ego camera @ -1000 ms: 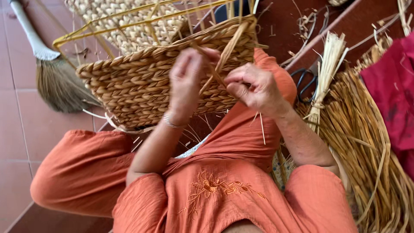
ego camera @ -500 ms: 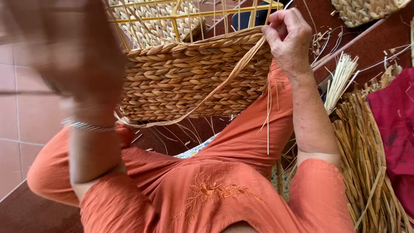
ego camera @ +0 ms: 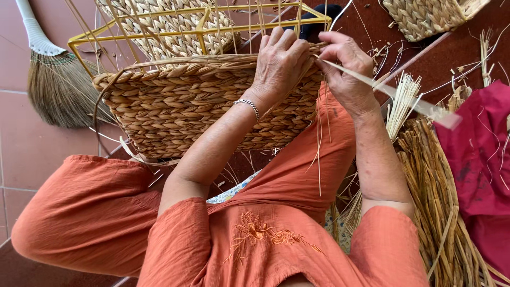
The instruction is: The person weaves a basket by hand, interlacing dried plant fibers through a metal frame. They repeatedly pull strands through the weave, tighten them, and adjust the basket's shape while seated on the floor.
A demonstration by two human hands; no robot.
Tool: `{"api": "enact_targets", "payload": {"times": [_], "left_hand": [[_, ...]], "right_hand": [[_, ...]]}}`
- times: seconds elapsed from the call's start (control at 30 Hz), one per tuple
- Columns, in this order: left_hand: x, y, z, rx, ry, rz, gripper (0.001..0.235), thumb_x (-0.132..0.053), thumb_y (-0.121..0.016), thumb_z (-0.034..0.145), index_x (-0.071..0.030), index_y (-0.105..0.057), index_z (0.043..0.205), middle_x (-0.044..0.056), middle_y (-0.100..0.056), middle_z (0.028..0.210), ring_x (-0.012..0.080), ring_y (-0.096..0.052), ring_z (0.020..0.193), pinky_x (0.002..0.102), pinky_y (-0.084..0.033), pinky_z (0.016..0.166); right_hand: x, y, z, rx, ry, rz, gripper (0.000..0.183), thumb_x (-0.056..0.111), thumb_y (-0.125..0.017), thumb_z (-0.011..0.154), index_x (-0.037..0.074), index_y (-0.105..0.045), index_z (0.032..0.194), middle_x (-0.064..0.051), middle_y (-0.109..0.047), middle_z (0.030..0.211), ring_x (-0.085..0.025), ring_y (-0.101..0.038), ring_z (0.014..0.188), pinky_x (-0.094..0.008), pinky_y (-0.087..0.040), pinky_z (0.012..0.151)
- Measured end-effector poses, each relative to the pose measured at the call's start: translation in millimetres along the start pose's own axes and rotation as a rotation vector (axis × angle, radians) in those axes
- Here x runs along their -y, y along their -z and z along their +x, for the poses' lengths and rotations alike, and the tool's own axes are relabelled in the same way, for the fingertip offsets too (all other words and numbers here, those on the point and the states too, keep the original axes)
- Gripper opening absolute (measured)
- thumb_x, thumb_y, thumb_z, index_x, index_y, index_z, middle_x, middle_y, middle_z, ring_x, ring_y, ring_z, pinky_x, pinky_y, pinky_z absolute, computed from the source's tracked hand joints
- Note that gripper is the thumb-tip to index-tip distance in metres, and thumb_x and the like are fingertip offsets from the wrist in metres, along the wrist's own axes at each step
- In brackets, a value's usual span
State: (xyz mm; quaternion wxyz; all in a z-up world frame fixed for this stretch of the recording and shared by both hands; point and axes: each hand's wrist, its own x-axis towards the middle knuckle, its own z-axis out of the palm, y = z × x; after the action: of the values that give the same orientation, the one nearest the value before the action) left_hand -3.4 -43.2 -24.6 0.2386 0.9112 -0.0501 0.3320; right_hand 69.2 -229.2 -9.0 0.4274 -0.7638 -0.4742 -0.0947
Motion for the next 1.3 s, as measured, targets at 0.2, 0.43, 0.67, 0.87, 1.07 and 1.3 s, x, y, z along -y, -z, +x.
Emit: {"api": "enact_targets", "payload": {"times": [0.2, 0.43, 0.67, 0.87, 1.07, 1.3], "left_hand": [[1, 12, -5, 0.010, -0.093, 0.125, 0.022, -0.025, -0.076, 0.092, -0.013, -0.062, 0.103, 0.007, -0.050, 0.100, 0.0246, -0.050, 0.096, 0.041, -0.041, 0.082], [-7, 57, -69, 0.529, 0.079, 0.236, 0.016, -0.013, -0.063, 0.094, -0.004, -0.059, 0.107, 0.015, -0.060, 0.096, 0.0266, -0.058, 0.087, 0.040, -0.047, 0.068], [35, 96, -28, 0.265, 0.065, 0.501, 0.005, -0.008, -0.066, 0.109, -0.012, -0.068, 0.109, 0.006, -0.064, 0.091, 0.0211, -0.059, 0.086, 0.037, -0.047, 0.069], [13, 71, -7, -0.068, -0.267, 0.422, 0.019, -0.013, -0.070, 0.096, -0.012, -0.066, 0.115, 0.010, -0.058, 0.120, 0.0217, -0.050, 0.113, 0.039, -0.045, 0.087], [23, 1, 9, 0.445, 0.274, 0.070, 0.033, -0.003, -0.061, 0.098, 0.004, -0.056, 0.130, 0.010, -0.063, 0.078, 0.0186, -0.058, 0.058, 0.036, -0.050, 0.050], [44, -22, 31, -0.065, 0.253, -0.338, 0.015, -0.021, -0.071, 0.098, -0.006, -0.067, 0.095, 0.013, -0.073, 0.082, 0.0243, -0.071, 0.069, 0.036, -0.059, 0.058]], "right_hand": [[-23, -13, 16, 0.056, -0.260, 0.029, 0.013, 0.002, -0.077, 0.109, 0.007, -0.065, 0.107, -0.009, -0.075, 0.101, -0.015, -0.076, 0.088, -0.027, -0.065, 0.074], [-33, -41, 31, -0.087, 0.179, -0.294, 0.017, -0.002, -0.073, 0.097, 0.004, -0.069, 0.112, -0.014, -0.070, 0.101, -0.020, -0.072, 0.092, -0.025, -0.066, 0.077], [0, -4, 33, 0.152, 0.206, -0.177, 0.016, 0.006, -0.072, 0.101, 0.000, -0.070, 0.115, -0.013, -0.073, 0.106, -0.022, -0.072, 0.094, -0.030, -0.063, 0.080], [8, -11, 38, 0.233, -0.129, -0.105, 0.004, 0.002, -0.071, 0.105, 0.003, -0.073, 0.108, -0.011, -0.073, 0.092, -0.022, -0.070, 0.080, -0.034, -0.059, 0.069], [5, -4, 37, 0.202, -0.196, 0.074, 0.002, 0.001, -0.066, 0.108, 0.001, -0.066, 0.110, -0.010, -0.073, 0.098, -0.019, -0.072, 0.088, -0.033, -0.060, 0.075], [7, -8, 40, 0.143, -0.213, 0.152, 0.003, 0.001, -0.067, 0.109, 0.002, -0.068, 0.113, -0.010, -0.074, 0.102, -0.016, -0.073, 0.092, -0.030, -0.063, 0.078]]}}
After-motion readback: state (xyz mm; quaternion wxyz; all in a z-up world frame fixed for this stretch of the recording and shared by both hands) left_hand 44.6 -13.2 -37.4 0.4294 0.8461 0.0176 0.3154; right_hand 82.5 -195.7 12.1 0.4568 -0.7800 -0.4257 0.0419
